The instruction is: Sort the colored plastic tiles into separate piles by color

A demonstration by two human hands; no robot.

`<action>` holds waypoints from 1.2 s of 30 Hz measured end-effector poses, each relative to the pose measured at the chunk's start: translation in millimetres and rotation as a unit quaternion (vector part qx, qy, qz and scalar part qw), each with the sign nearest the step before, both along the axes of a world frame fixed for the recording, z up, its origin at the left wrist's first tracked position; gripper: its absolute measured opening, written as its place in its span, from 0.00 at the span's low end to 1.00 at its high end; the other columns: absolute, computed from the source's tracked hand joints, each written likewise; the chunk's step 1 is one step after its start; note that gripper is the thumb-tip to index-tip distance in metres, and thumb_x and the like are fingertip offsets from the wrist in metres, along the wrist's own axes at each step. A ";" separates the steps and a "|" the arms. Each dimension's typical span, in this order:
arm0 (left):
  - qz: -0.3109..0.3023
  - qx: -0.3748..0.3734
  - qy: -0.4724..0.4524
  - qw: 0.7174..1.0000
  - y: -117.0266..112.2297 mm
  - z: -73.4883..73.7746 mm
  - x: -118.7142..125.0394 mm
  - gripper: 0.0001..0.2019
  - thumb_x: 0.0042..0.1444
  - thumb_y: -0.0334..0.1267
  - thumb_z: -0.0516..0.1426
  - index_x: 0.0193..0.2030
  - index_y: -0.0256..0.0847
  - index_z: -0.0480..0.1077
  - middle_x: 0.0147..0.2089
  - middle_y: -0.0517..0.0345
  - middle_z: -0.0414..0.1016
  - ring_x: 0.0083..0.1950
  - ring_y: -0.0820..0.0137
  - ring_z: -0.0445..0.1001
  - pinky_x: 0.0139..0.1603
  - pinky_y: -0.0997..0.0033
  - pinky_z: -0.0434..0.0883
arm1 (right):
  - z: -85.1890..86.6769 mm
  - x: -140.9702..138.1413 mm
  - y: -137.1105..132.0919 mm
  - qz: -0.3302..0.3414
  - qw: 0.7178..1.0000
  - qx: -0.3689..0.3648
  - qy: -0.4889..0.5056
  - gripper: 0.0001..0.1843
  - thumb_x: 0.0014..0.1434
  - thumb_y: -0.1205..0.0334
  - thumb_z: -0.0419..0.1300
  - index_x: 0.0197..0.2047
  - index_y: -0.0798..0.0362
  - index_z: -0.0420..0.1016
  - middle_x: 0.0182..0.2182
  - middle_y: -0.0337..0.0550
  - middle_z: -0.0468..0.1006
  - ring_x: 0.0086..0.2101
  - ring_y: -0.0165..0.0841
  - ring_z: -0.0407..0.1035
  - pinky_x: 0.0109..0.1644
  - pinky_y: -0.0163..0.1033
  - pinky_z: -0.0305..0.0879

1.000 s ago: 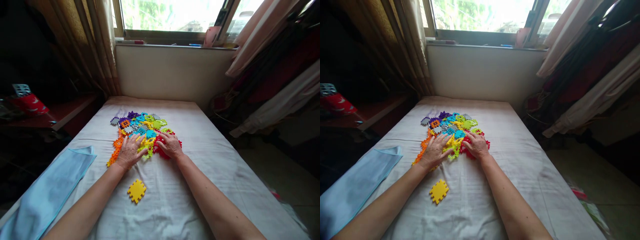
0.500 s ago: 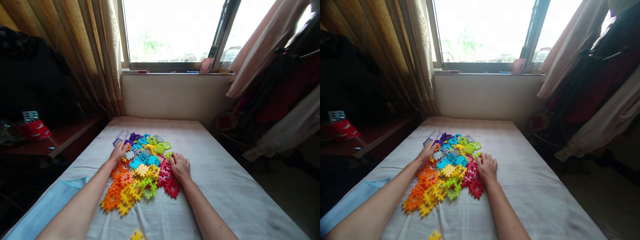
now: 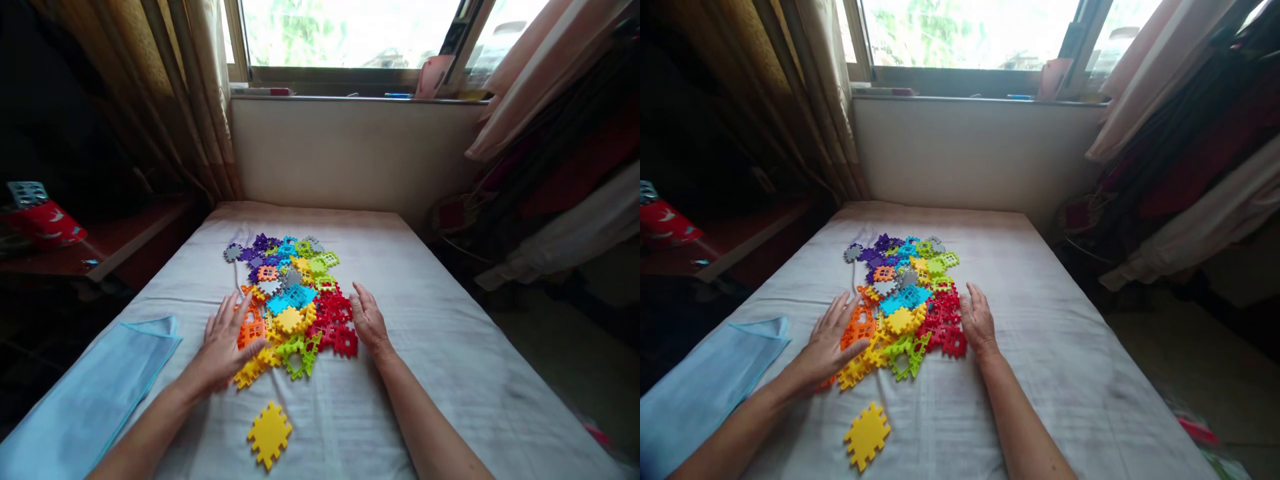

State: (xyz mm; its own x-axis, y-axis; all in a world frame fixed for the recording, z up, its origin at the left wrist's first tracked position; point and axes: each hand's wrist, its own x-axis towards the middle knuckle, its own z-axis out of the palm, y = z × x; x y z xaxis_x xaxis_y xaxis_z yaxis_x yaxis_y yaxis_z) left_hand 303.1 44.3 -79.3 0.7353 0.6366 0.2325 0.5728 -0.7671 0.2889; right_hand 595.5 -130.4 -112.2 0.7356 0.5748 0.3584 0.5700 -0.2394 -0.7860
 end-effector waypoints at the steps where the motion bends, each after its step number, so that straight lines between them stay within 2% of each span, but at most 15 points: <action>1: 0.007 0.010 0.010 1.000 -9.1 -3.8 -11.9 0.42 0.56 0.64 0.51 0.73 0.47 0.48 0.76 0.45 0.43 0.75 0.49 0.43 0.68 0.41 0.51 | -0.8 -2.8 -4.5 -0.010 1.000 -0.003 -0.006 0.35 0.65 0.39 0.41 0.61 0.55 0.68 0.60 0.55 0.69 0.61 0.40 0.61 0.67 0.51 0.56; 2: 0.028 0.015 0.015 0.999 -12.2 -6.6 -19.8 0.42 0.56 0.64 0.50 0.73 0.46 0.48 0.76 0.44 0.43 0.75 0.48 0.43 0.68 0.40 0.51 | -1.1 -5.3 -6.0 -0.018 1.000 -0.006 -0.012 0.35 0.65 0.39 0.41 0.61 0.55 0.69 0.60 0.55 0.69 0.61 0.40 0.60 0.67 0.51 0.56; 4: 0.082 0.017 0.009 0.996 1.8 -7.0 -22.4 0.42 0.58 0.64 0.48 0.72 0.41 0.50 0.75 0.40 0.45 0.74 0.48 0.45 0.68 0.39 0.50 | -0.2 -9.1 -1.4 -0.031 0.999 -0.013 -0.021 0.36 0.65 0.39 0.41 0.61 0.56 0.69 0.60 0.57 0.68 0.62 0.42 0.59 0.67 0.53 0.56; 8: 0.117 -0.032 0.000 0.993 82.4 14.0 8.0 0.37 0.64 0.56 0.41 0.70 0.29 0.53 0.72 0.37 0.53 0.74 0.55 0.50 0.71 0.50 0.51 | 2.3 -10.2 18.0 -0.020 1.000 -0.005 -0.017 0.37 0.64 0.38 0.42 0.58 0.58 0.72 0.59 0.59 0.69 0.61 0.44 0.60 0.67 0.54 0.55; 11: 0.151 -0.068 0.011 0.986 140.1 30.2 38.8 0.33 0.65 0.51 0.40 0.69 0.30 0.56 0.72 0.40 0.55 0.73 0.61 0.52 0.71 0.57 0.52 | 0.0 -7.5 22.2 -0.015 0.999 0.041 0.007 0.35 0.62 0.37 0.44 0.55 0.56 0.75 0.57 0.56 0.72 0.59 0.42 0.64 0.66 0.53 0.56; 13: 0.169 -0.078 0.017 0.982 165.0 33.0 57.9 0.31 0.65 0.51 0.39 0.68 0.34 0.58 0.70 0.41 0.59 0.71 0.58 0.56 0.69 0.50 0.54 | -2.0 -5.9 19.5 -0.023 0.996 0.076 0.039 0.34 0.62 0.37 0.46 0.53 0.55 0.76 0.56 0.54 0.74 0.58 0.42 0.66 0.66 0.52 0.58; 16: 0.184 -0.088 0.023 0.979 183.9 28.4 85.5 0.30 0.65 0.52 0.40 0.66 0.40 0.62 0.68 0.42 0.63 0.69 0.52 0.60 0.66 0.38 0.54 | -2.1 -5.5 14.4 -0.035 0.990 0.097 0.095 0.34 0.60 0.36 0.48 0.52 0.55 0.78 0.54 0.53 0.76 0.56 0.42 0.67 0.64 0.51 0.60; 18: 0.177 -0.089 0.020 0.980 187.2 23.1 105.2 0.29 0.65 0.53 0.40 0.65 0.42 0.63 0.68 0.44 0.63 0.69 0.52 0.60 0.66 0.37 0.54 | -0.3 -6.3 12.8 -0.040 0.987 0.097 0.121 0.35 0.59 0.35 0.49 0.51 0.55 0.78 0.53 0.53 0.77 0.56 0.44 0.68 0.64 0.52 0.60; 21: 0.138 -0.085 0.003 0.987 182.1 15.2 137.0 0.28 0.66 0.53 0.40 0.65 0.42 0.63 0.69 0.46 0.62 0.70 0.57 0.58 0.68 0.47 0.55 | 2.7 -7.7 12.7 -0.046 0.984 0.093 0.145 0.36 0.58 0.34 0.49 0.51 0.54 0.78 0.54 0.53 0.76 0.57 0.45 0.67 0.65 0.53 0.59; 24: 0.084 -0.084 -0.016 0.993 168.7 8.0 165.3 0.29 0.67 0.54 0.39 0.65 0.41 0.63 0.69 0.48 0.63 0.70 0.64 0.59 0.68 0.61 0.56 | 4.6 -8.7 12.9 -0.048 0.983 0.089 0.156 0.36 0.58 0.33 0.49 0.51 0.54 0.78 0.54 0.52 0.77 0.57 0.45 0.67 0.65 0.53 0.59; 29: 0.032 -0.093 -0.029 0.995 137.2 1.2 194.2 0.30 0.68 0.54 0.38 0.63 0.39 0.66 0.65 0.48 0.68 0.67 0.64 0.64 0.66 0.63 0.59 | 5.6 -8.8 12.7 -0.047 0.982 0.092 0.160 0.32 0.58 0.36 0.51 0.50 0.53 0.79 0.52 0.50 0.78 0.55 0.44 0.69 0.64 0.51 0.60; 33: 0.013 -0.105 -0.028 0.994 113.0 10.7 194.7 0.30 0.68 0.53 0.38 0.64 0.37 0.65 0.66 0.48 0.66 0.68 0.65 0.63 0.67 0.66 0.58 | 3.5 -5.8 13.7 -0.060 0.978 0.109 0.169 0.31 0.58 0.38 0.52 0.49 0.53 0.79 0.51 0.50 0.79 0.54 0.43 0.70 0.63 0.50 0.61; 36: 0.022 -0.112 -0.021 0.993 97.5 25.0 161.0 0.30 0.67 0.52 0.39 0.65 0.34 0.63 0.69 0.46 0.62 0.71 0.66 0.57 0.69 0.67 0.55 | 0.9 -2.7 15.0 -0.065 0.974 0.123 0.178 0.30 0.59 0.39 0.51 0.49 0.54 0.79 0.50 0.50 0.79 0.53 0.42 0.71 0.62 0.50 0.62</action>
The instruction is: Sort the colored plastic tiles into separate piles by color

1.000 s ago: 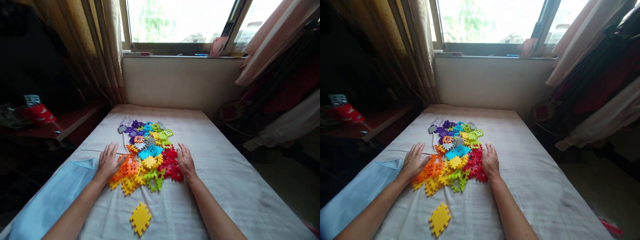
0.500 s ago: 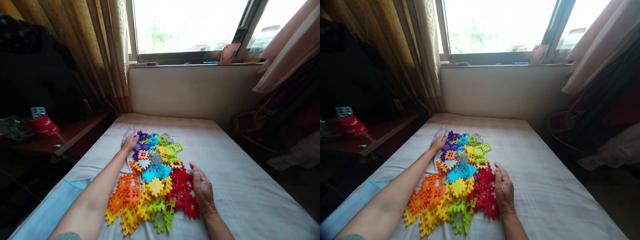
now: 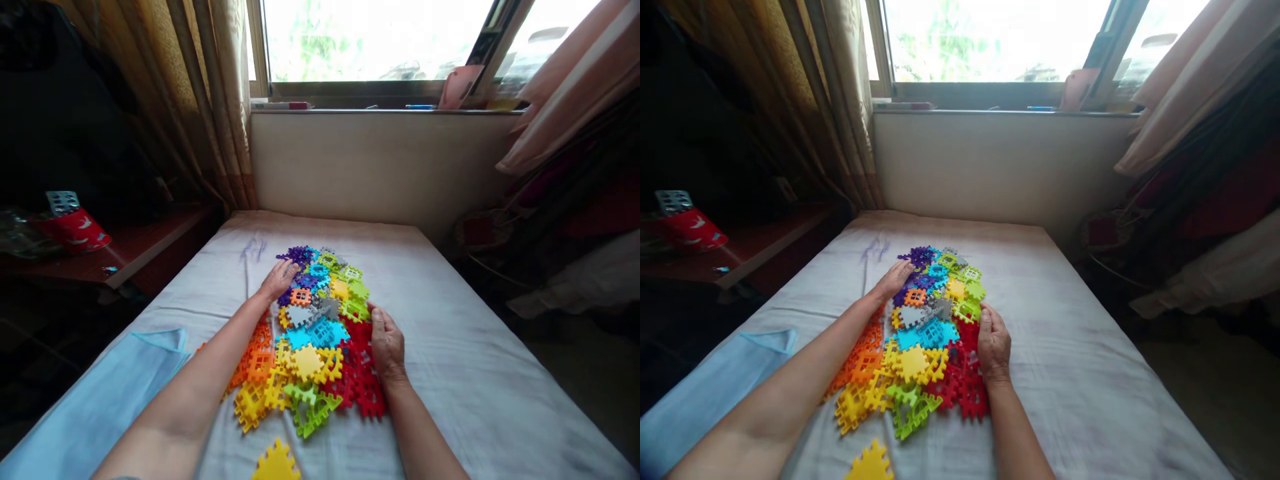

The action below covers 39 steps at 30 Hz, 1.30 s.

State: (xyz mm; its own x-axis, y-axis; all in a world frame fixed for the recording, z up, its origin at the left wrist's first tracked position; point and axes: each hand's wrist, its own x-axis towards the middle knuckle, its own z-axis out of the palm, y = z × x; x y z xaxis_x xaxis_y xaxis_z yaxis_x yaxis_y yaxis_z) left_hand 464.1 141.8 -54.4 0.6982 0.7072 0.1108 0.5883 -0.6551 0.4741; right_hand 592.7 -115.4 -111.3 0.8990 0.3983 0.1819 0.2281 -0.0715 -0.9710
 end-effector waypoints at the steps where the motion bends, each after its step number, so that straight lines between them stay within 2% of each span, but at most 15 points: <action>1: 0.005 0.000 0.003 1.000 -6.2 3.3 -19.8 0.30 0.67 0.52 0.39 0.66 0.33 0.62 0.69 0.45 0.61 0.72 0.65 0.56 0.70 0.65 0.54 | -0.5 0.7 0.4 -0.002 1.000 0.003 0.001 0.30 0.59 0.40 0.51 0.48 0.54 0.79 0.50 0.50 0.79 0.52 0.42 0.71 0.62 0.50 0.62; 4: 0.048 0.029 0.044 0.997 -33.4 1.6 -96.1 0.31 0.65 0.54 0.42 0.66 0.35 0.62 0.69 0.43 0.60 0.72 0.59 0.56 0.71 0.54 0.52 | -0.3 1.5 1.5 -0.010 1.000 0.003 -0.010 0.29 0.58 0.41 0.50 0.46 0.53 0.80 0.48 0.50 0.80 0.51 0.42 0.72 0.60 0.49 0.63; 7: 0.097 0.065 0.110 0.987 -71.2 -14.5 -166.0 0.31 0.65 0.55 0.41 0.67 0.40 0.60 0.69 0.44 0.61 0.71 0.56 0.58 0.68 0.44 0.54 | 2.4 1.9 2.6 -0.017 0.999 0.000 -0.032 0.28 0.58 0.42 0.49 0.42 0.53 0.81 0.45 0.49 0.81 0.48 0.41 0.73 0.58 0.47 0.64; 10: 0.082 0.082 0.118 0.986 -107.8 -28.3 -194.8 0.32 0.63 0.57 0.44 0.67 0.39 0.61 0.69 0.42 0.60 0.71 0.54 0.56 0.68 0.42 0.54 | 5.6 4.6 5.5 -0.022 0.999 -0.002 -0.024 0.26 0.56 0.43 0.51 0.39 0.52 0.81 0.42 0.48 0.82 0.47 0.41 0.73 0.57 0.47 0.65; 13: 0.048 0.063 0.050 0.996 -135.3 -28.4 -184.2 0.32 0.64 0.56 0.43 0.69 0.38 0.58 0.70 0.40 0.58 0.71 0.56 0.56 0.68 0.46 0.55 | 10.2 6.6 7.4 -0.015 1.000 -0.001 0.000 0.25 0.56 0.43 0.51 0.39 0.53 0.81 0.41 0.48 0.83 0.46 0.41 0.74 0.55 0.46 0.66; 16: 0.013 0.059 -0.002 0.998 -159.7 -18.7 -170.4 0.35 0.63 0.58 0.46 0.70 0.36 0.55 0.73 0.38 0.51 0.73 0.55 0.50 0.69 0.49 0.54 | 17.0 0.4 -2.0 -0.010 1.000 0.004 0.006 0.27 0.58 0.43 0.49 0.41 0.54 0.80 0.41 0.49 0.82 0.46 0.40 0.74 0.53 0.46 0.68; 18: -0.004 0.092 -0.001 0.996 -179.9 -13.0 -173.8 0.40 0.58 0.62 0.51 0.71 0.39 0.54 0.74 0.38 0.46 0.75 0.49 0.43 0.70 0.42 0.47 | 21.2 -9.4 -19.1 -0.005 1.000 0.007 0.000 0.26 0.57 0.43 0.52 0.42 0.54 0.80 0.42 0.50 0.82 0.47 0.41 0.73 0.54 0.48 0.67; 20: -0.076 0.125 0.020 0.989 -203.0 -11.6 -185.7 0.45 0.53 0.64 0.56 0.72 0.47 0.50 0.75 0.43 0.44 0.75 0.46 0.39 0.70 0.36 0.39 | 23.6 -21.5 -43.7 0.006 1.000 -0.001 -0.030 0.24 0.54 0.44 0.56 0.42 0.53 0.80 0.44 0.49 0.81 0.47 0.41 0.73 0.57 0.48 0.65; 22: -0.161 0.129 0.054 0.977 -223.8 -14.5 -197.4 0.51 0.44 0.66 0.61 0.73 0.53 0.48 0.76 0.45 0.42 0.75 0.43 0.39 0.68 0.32 0.36 | 24.0 -33.0 -70.6 0.031 0.995 -0.036 -0.088 0.23 0.53 0.44 0.56 0.41 0.51 0.81 0.43 0.48 0.81 0.45 0.41 0.73 0.53 0.48 0.68; 24: -0.205 0.119 0.082 0.968 -236.0 -19.1 -200.4 0.53 0.41 0.66 0.63 0.72 0.56 0.49 0.75 0.44 0.44 0.74 0.40 0.42 0.67 0.29 0.34 | 23.4 -42.1 -94.1 0.072 0.987 -0.079 -0.122 0.21 0.54 0.45 0.56 0.40 0.50 0.81 0.41 0.47 0.81 0.40 0.39 0.74 0.46 0.44 0.71; 27: -0.178 0.118 0.089 0.973 -234.0 -22.3 -184.2 0.47 0.46 0.62 0.63 0.71 0.54 0.53 0.74 0.41 0.48 0.73 0.41 0.46 0.67 0.29 0.34 | 23.3 -50.1 -116.0 0.123 0.972 -0.125 -0.158 0.17 0.56 0.49 0.56 0.39 0.49 0.80 0.39 0.45 0.81 0.34 0.36 0.74 0.41 0.42 0.72; 30: -0.124 0.125 0.088 0.980 -219.5 -19.7 -156.8 0.41 0.52 0.58 0.61 0.70 0.49 0.56 0.72 0.38 0.52 0.74 0.44 0.47 0.68 0.32 0.36 | 24.7 -53.8 -123.5 0.159 0.947 -0.149 -0.238 0.15 0.54 0.53 0.60 0.42 0.49 0.79 0.46 0.47 0.79 0.45 0.39 0.74 0.51 0.46 0.70; 33: -0.078 0.137 0.085 0.984 -207.4 -18.7 -137.7 0.39 0.54 0.56 0.60 0.70 0.46 0.57 0.72 0.36 0.54 0.73 0.45 0.48 0.69 0.34 0.38 | 26.9 -56.4 -124.2 0.178 0.917 -0.197 -0.298 0.20 0.50 0.57 0.64 0.48 0.48 0.78 0.55 0.49 0.75 0.54 0.43 0.68 0.59 0.51 0.63; 36: -0.025 0.158 0.059 0.985 -201.1 -24.1 -133.3 0.37 0.56 0.56 0.58 0.69 0.43 0.58 0.71 0.35 0.56 0.73 0.46 0.50 0.69 0.36 0.41 | 29.5 -58.1 -124.2 0.191 0.904 -0.221 -0.312 0.23 0.50 0.58 0.65 0.51 0.48 0.76 0.54 0.48 0.75 0.54 0.43 0.68 0.59 0.51 0.62; 39: 0.012 0.181 0.008 0.983 -197.3 -32.9 -137.5 0.35 0.58 0.56 0.56 0.68 0.40 0.60 0.69 0.35 0.59 0.72 0.49 0.53 0.69 0.38 0.45 | 31.9 -57.7 -125.8 0.199 0.910 -0.201 -0.304 0.22 0.51 0.60 0.64 0.51 0.49 0.74 0.49 0.46 0.77 0.50 0.40 0.69 0.58 0.49 0.64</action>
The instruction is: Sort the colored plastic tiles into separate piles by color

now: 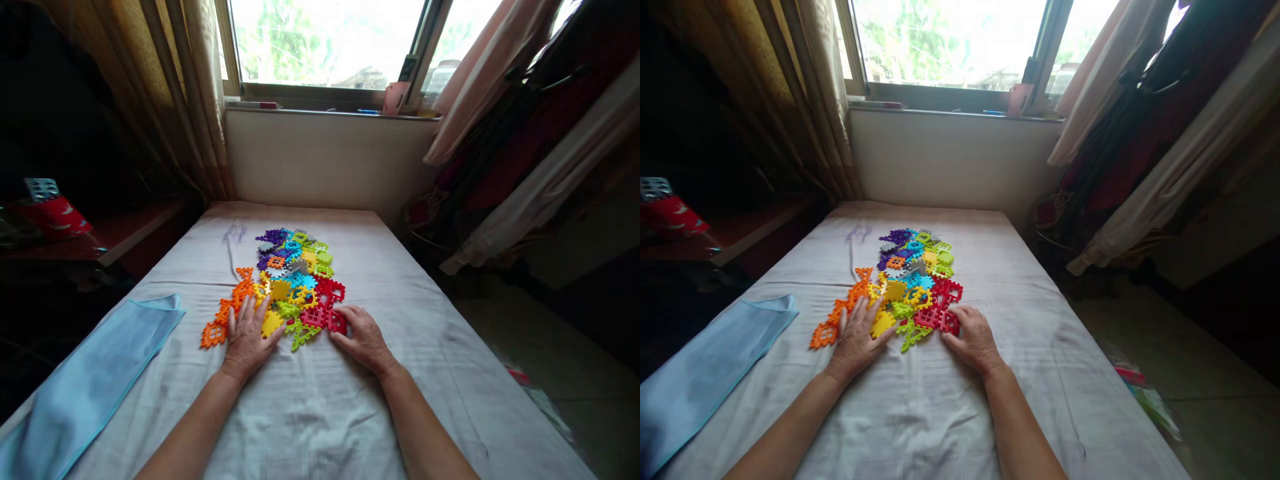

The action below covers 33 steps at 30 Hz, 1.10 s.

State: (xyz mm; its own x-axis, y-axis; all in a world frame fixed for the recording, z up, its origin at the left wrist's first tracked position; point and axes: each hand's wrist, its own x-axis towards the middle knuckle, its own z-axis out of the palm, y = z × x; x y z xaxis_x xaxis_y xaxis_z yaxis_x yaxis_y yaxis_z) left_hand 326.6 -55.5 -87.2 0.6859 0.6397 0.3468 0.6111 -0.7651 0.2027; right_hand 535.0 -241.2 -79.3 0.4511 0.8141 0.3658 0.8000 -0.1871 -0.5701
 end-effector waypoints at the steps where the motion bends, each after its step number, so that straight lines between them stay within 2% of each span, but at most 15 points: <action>1: -0.003 0.007 -0.017 1.000 1.2 -2.6 -1.8 0.34 0.58 0.56 0.55 0.67 0.41 0.61 0.69 0.37 0.60 0.71 0.50 0.55 0.70 0.39 0.46 | 0.2 0.9 -1.0 0.004 1.000 0.008 0.009 0.21 0.52 0.60 0.63 0.51 0.49 0.74 0.48 0.45 0.77 0.50 0.40 0.69 0.57 0.48 0.64; 3: -0.017 0.015 -0.040 0.999 3.5 -6.8 -4.7 0.32 0.59 0.56 0.54 0.66 0.42 0.62 0.67 0.39 0.63 0.70 0.51 0.57 0.70 0.40 0.47 | -0.8 4.9 -3.2 0.002 0.999 0.025 0.029 0.20 0.52 0.60 0.63 0.50 0.48 0.74 0.47 0.44 0.77 0.48 0.38 0.70 0.55 0.46 0.66; 5: -0.025 0.013 -0.056 0.998 6.1 -9.4 -6.1 0.29 0.60 0.55 0.53 0.65 0.43 0.64 0.66 0.42 0.65 0.69 0.52 0.60 0.69 0.40 0.49 | -4.0 12.7 -5.0 -0.038 0.998 0.042 0.032 0.20 0.53 0.58 0.63 0.50 0.47 0.73 0.46 0.44 0.76 0.47 0.39 0.70 0.53 0.45 0.67; 8: -0.015 0.001 -0.084 0.996 10.5 -11.7 -5.9 0.26 0.61 0.52 0.52 0.63 0.44 0.65 0.65 0.44 0.67 0.68 0.54 0.62 0.69 0.42 0.53 | -10.7 32.2 -4.9 -0.171 0.984 0.045 -0.013 0.21 0.51 0.55 0.63 0.48 0.49 0.74 0.44 0.47 0.76 0.45 0.42 0.70 0.52 0.48 0.67; 11: -0.007 -0.006 -0.111 0.994 14.5 -13.2 -5.2 0.24 0.62 0.50 0.50 0.62 0.43 0.67 0.63 0.45 0.69 0.67 0.55 0.64 0.68 0.44 0.57 | -16.4 54.5 -0.6 -0.274 0.960 0.000 -0.062 0.21 0.50 0.53 0.64 0.46 0.51 0.75 0.42 0.50 0.75 0.44 0.45 0.69 0.50 0.50 0.65; 16: -0.004 -0.014 -0.124 0.992 18.8 -15.3 -5.5 0.23 0.60 0.47 0.51 0.60 0.45 0.69 0.62 0.48 0.71 0.65 0.55 0.66 0.67 0.44 0.59 | -25.5 76.8 8.7 -0.323 0.943 -0.021 -0.083 0.20 0.50 0.50 0.64 0.45 0.51 0.77 0.41 0.52 0.75 0.43 0.45 0.69 0.48 0.49 0.64; 20: -0.008 -0.015 -0.125 0.992 20.3 -15.7 -4.8 0.23 0.60 0.46 0.50 0.59 0.44 0.69 0.62 0.47 0.71 0.65 0.54 0.66 0.67 0.44 0.60 | -27.0 88.5 17.4 -0.363 0.929 0.054 -0.046 0.21 0.51 0.45 0.62 0.42 0.51 0.79 0.42 0.52 0.74 0.43 0.45 0.69 0.48 0.49 0.65; 23: -0.006 -0.011 -0.118 0.993 19.2 -14.1 -3.3 0.22 0.60 0.45 0.50 0.59 0.43 0.70 0.61 0.46 0.71 0.65 0.52 0.66 0.66 0.42 0.60 | -12.0 99.0 32.7 -0.418 0.895 0.159 0.008 0.21 0.55 0.46 0.56 0.39 0.55 0.80 0.40 0.54 0.75 0.40 0.43 0.70 0.47 0.48 0.66; 25: -0.003 -0.009 -0.114 0.993 17.7 -12.4 -2.8 0.22 0.60 0.45 0.50 0.59 0.43 0.70 0.61 0.46 0.71 0.65 0.53 0.66 0.67 0.42 0.59 | 3.5 102.5 46.5 -0.419 0.881 0.218 0.029 0.21 0.58 0.49 0.52 0.38 0.56 0.79 0.37 0.53 0.76 0.37 0.40 0.71 0.46 0.46 0.67; 28: 0.001 -0.008 -0.118 0.993 16.2 -9.8 -3.7 0.22 0.60 0.44 0.50 0.59 0.44 0.70 0.62 0.48 0.71 0.66 0.55 0.65 0.68 0.45 0.58 | 20.7 96.4 64.1 -0.367 0.892 0.263 0.021 0.20 0.61 0.52 0.48 0.38 0.54 0.78 0.36 0.50 0.77 0.36 0.37 0.71 0.42 0.42 0.68; 30: 0.002 -0.007 -0.123 0.992 16.0 -8.6 -4.7 0.21 0.60 0.43 0.50 0.58 0.44 0.70 0.62 0.49 0.72 0.66 0.56 0.66 0.68 0.46 0.58 | 22.3 86.4 69.5 -0.320 0.911 0.262 0.002 0.20 0.62 0.53 0.47 0.39 0.53 0.77 0.37 0.50 0.78 0.38 0.37 0.71 0.42 0.40 0.68; 33: 0.001 -0.009 -0.128 0.992 16.4 -7.4 -5.6 0.20 0.60 0.43 0.50 0.57 0.43 0.71 0.61 0.49 0.72 0.65 0.56 0.67 0.67 0.46 0.58 | 13.2 70.9 68.7 -0.260 0.936 0.237 -0.026 0.18 0.62 0.56 0.46 0.38 0.52 0.77 0.37 0.49 0.78 0.40 0.38 0.71 0.44 0.42 0.69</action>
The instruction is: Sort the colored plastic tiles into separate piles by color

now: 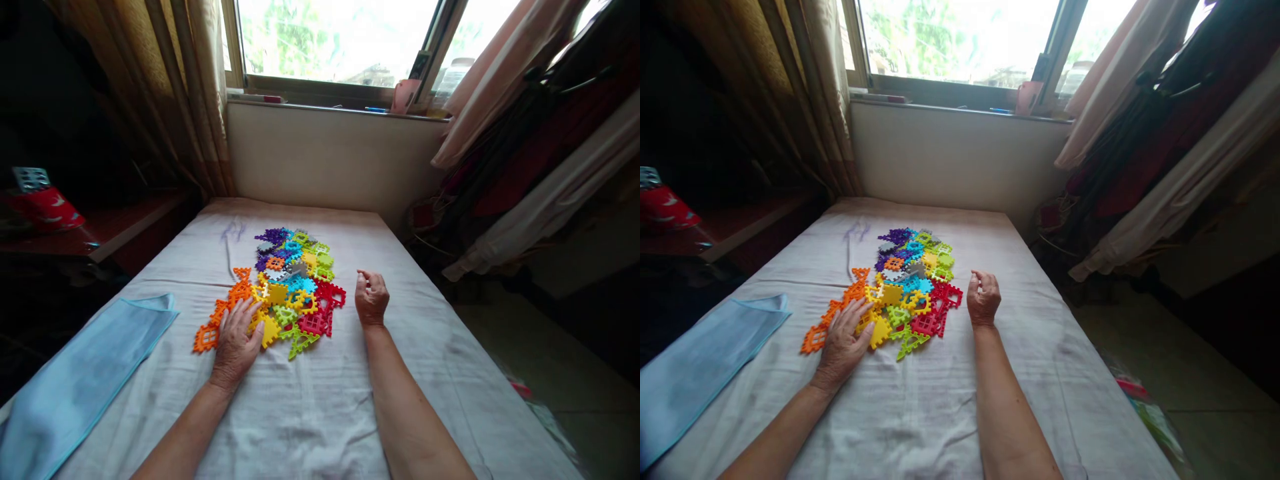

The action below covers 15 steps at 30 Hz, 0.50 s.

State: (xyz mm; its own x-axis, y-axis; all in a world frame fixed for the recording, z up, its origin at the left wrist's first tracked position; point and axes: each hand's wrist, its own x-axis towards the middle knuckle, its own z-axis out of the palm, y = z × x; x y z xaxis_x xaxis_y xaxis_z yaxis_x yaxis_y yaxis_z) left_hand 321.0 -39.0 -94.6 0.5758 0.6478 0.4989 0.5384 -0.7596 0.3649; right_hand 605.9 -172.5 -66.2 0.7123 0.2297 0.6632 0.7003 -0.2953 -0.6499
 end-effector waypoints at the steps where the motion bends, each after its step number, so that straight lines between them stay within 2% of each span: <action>1: -0.001 -0.001 -0.001 1.000 0.1 0.3 -0.1 0.20 0.60 0.43 0.50 0.56 0.43 0.71 0.60 0.48 0.73 0.64 0.56 0.67 0.67 0.46 0.59 | -3.9 -4.0 -1.4 0.013 1.000 -0.012 -0.008 0.18 0.62 0.56 0.47 0.38 0.52 0.77 0.37 0.49 0.78 0.40 0.38 0.71 0.45 0.43 0.69; 4: -0.004 -0.004 -0.007 1.000 0.2 1.7 -0.4 0.20 0.61 0.42 0.49 0.56 0.42 0.70 0.60 0.48 0.73 0.64 0.57 0.68 0.67 0.47 0.59 | -12.6 -12.3 -6.2 0.048 0.998 -0.038 -0.033 0.17 0.62 0.57 0.48 0.37 0.51 0.77 0.36 0.50 0.79 0.40 0.39 0.72 0.50 0.45 0.68; 9: -0.011 0.007 -0.032 0.999 5.0 10.1 -5.2 0.19 0.62 0.42 0.48 0.56 0.43 0.69 0.59 0.50 0.74 0.65 0.59 0.67 0.69 0.50 0.57 | -17.3 -25.8 -18.1 0.084 0.991 -0.095 -0.048 0.15 0.62 0.59 0.50 0.38 0.50 0.78 0.37 0.48 0.80 0.41 0.39 0.72 0.52 0.45 0.66; 13: 0.014 0.020 -0.050 0.998 19.2 18.7 -13.8 0.19 0.63 0.42 0.46 0.55 0.43 0.69 0.58 0.50 0.74 0.64 0.60 0.67 0.69 0.50 0.55 | -19.1 -41.1 -28.8 0.124 0.979 -0.148 -0.065 0.12 0.60 0.58 0.55 0.43 0.50 0.78 0.43 0.47 0.80 0.46 0.40 0.71 0.56 0.48 0.63; 15: 0.031 0.014 -0.067 0.997 27.2 19.9 -17.9 0.19 0.62 0.42 0.46 0.55 0.42 0.69 0.56 0.49 0.76 0.62 0.60 0.70 0.68 0.51 0.58 | -19.2 -46.7 -30.8 0.156 0.968 -0.180 -0.077 0.15 0.58 0.57 0.59 0.48 0.50 0.77 0.48 0.48 0.78 0.50 0.42 0.69 0.59 0.49 0.61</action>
